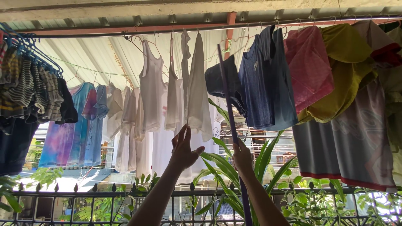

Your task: Hanging wet laundry on a high clothesline using hangers and a long pole

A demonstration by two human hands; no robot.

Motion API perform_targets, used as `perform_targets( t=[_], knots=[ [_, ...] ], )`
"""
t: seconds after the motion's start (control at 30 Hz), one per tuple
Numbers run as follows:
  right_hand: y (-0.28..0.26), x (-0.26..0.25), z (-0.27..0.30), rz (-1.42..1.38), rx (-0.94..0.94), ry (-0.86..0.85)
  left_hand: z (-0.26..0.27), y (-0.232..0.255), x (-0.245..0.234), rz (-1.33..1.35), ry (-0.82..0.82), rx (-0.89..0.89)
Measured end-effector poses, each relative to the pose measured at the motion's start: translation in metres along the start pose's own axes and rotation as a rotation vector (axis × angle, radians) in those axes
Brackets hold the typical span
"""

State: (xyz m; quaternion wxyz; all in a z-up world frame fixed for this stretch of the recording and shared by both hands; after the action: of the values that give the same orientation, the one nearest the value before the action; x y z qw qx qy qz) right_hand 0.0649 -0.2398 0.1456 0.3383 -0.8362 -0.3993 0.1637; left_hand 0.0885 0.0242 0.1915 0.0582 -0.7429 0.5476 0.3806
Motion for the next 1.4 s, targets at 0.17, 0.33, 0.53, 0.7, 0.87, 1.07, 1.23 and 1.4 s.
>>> perform_targets(
  t=[0.17, 0.33, 0.53, 0.7, 0.87, 1.07, 1.23, 1.4],
  knots=[
    [-0.013, -0.019, 0.014, 0.356, 0.025, 0.163, 0.003, -0.003, -0.006, -0.025, 0.003, -0.018],
    [-0.015, -0.041, 0.01, 0.391, 0.066, 0.157, 0.008, 0.004, -0.009, -0.033, -0.003, -0.024],
    [0.0, -0.065, -0.001, 0.346, 0.069, 0.143, 0.001, 0.01, 0.005, -0.016, -0.006, -0.005],
    [0.006, -0.066, 0.008, 0.356, 0.047, 0.1, 0.005, 0.017, 0.017, 0.004, -0.016, -0.007],
    [0.023, -0.05, 0.057, 0.2, -0.014, 0.012, 0.021, 0.022, 0.025, 0.061, -0.015, 0.026],
    [0.076, -0.013, 0.126, -0.162, 0.106, -0.214, 0.019, -0.038, 0.06, 0.03, 0.095, 0.117],
    [0.129, 0.025, 0.186, -0.38, 0.184, -0.382, 0.069, -0.057, 0.065, 0.118, -0.038, -0.138],
    [0.133, 0.064, 0.265, -0.478, 0.31, -0.545, 0.117, -0.081, 0.073, 0.124, -0.064, -0.176]
  ],
)
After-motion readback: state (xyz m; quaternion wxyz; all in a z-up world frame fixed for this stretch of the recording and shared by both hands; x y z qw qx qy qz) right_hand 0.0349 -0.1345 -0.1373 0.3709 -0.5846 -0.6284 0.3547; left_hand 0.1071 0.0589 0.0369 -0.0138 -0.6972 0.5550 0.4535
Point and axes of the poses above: each hand's wrist, its own z-axis away from the middle knuckle, its own x-axis out of the palm, y = z × x, the point moved 8 cm from there along -z, towards the middle knuckle, and after that the axes turned 11 degrees about -y, right-handed, at the moved point
